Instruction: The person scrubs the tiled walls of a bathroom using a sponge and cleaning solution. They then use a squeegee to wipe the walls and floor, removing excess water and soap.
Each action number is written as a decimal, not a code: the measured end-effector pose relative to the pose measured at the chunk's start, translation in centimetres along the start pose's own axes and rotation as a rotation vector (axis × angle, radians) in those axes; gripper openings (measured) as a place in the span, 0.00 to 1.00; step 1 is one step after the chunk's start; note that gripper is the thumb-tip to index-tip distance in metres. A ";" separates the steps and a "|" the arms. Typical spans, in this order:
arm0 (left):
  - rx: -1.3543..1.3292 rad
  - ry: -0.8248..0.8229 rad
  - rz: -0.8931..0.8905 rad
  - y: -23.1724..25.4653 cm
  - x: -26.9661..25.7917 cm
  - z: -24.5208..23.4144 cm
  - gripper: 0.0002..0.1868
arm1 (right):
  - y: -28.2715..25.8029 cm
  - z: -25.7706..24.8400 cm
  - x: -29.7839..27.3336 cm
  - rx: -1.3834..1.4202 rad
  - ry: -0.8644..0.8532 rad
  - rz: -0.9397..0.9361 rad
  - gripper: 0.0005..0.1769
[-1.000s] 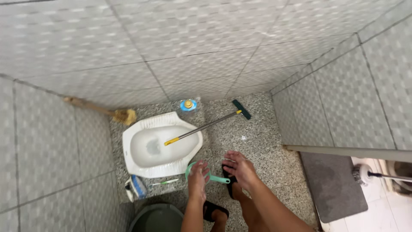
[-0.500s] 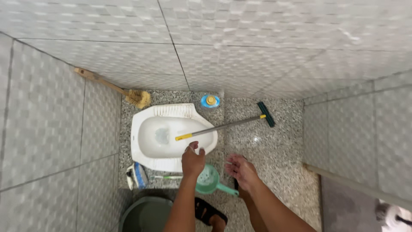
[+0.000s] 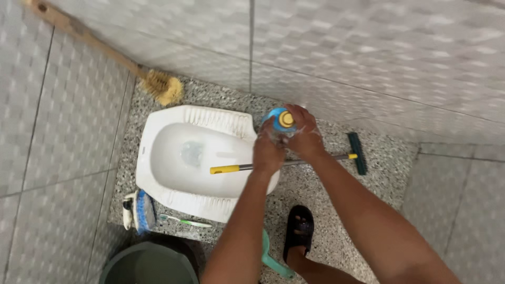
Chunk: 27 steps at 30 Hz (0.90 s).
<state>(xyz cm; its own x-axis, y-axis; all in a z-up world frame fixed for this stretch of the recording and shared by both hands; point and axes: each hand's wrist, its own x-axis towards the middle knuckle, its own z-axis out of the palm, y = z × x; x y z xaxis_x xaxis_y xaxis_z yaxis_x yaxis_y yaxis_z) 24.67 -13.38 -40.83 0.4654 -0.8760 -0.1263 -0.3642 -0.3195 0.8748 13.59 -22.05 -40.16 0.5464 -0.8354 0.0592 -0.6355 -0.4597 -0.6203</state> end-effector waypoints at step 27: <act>-1.212 -0.165 -0.777 -2.1 -1.1 4.6 0.37 | -2.2 -4.2 -0.5 -0.296 -0.253 0.025 0.28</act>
<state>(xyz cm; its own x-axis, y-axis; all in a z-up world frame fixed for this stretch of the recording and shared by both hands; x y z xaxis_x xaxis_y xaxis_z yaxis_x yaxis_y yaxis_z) 21.21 -13.43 -44.72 0.0967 -0.6847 -0.7223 0.8649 -0.3013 0.4015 12.46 -21.92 -35.48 0.6227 -0.7635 -0.1711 -0.7599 -0.5380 -0.3647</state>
